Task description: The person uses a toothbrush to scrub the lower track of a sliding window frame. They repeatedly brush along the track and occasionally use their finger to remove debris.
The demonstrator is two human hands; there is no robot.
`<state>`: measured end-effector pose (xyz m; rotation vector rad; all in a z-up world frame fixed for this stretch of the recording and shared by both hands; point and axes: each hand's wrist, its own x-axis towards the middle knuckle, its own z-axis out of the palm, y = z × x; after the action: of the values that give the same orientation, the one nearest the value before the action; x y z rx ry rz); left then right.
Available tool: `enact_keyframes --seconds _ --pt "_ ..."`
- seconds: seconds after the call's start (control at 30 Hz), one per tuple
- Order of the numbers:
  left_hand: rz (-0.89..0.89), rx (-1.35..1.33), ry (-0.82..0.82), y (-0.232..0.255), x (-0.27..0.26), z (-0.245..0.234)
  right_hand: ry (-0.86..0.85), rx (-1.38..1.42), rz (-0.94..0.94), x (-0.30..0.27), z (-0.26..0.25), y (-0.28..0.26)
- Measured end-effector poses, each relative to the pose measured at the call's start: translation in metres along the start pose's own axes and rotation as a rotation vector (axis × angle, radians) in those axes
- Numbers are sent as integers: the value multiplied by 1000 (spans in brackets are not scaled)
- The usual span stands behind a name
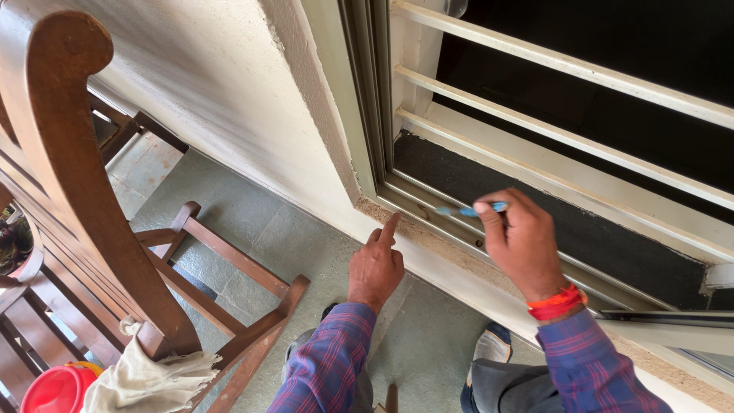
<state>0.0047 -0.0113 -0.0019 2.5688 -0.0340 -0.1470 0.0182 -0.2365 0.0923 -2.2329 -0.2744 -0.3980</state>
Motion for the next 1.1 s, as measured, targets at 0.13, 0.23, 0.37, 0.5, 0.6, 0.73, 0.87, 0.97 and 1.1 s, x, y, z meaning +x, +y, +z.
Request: enact_keyframes --seconds 0.13,0.23,0.37,0.5,0.6,0.73,0.87,0.97,1.1 --pt "-1 10 -11 -1 3 1 44 9 39 -9 -9 2" --pt "-22 -3 -32 -3 4 3 20 -8 38 -14 -11 5" --pt "-13 19 -9 -2 4 2 -15 -26 97 -15 -6 15" --pt "-1 10 7 -2 3 2 -55 58 177 -15 12 23" --pt "11 -1 23 -1 3 2 -29 59 86 -14 25 21" --pt "7 -18 30 -2 2 1 19 78 29 -14 35 11" --pt "2 -10 3 -2 3 -1 58 41 -42 -19 35 5" --pt "-14 -33 -8 -3 3 -4 72 2 -55 -23 28 5" --pt "10 -50 28 -6 4 -5 39 41 -60 -22 34 5"
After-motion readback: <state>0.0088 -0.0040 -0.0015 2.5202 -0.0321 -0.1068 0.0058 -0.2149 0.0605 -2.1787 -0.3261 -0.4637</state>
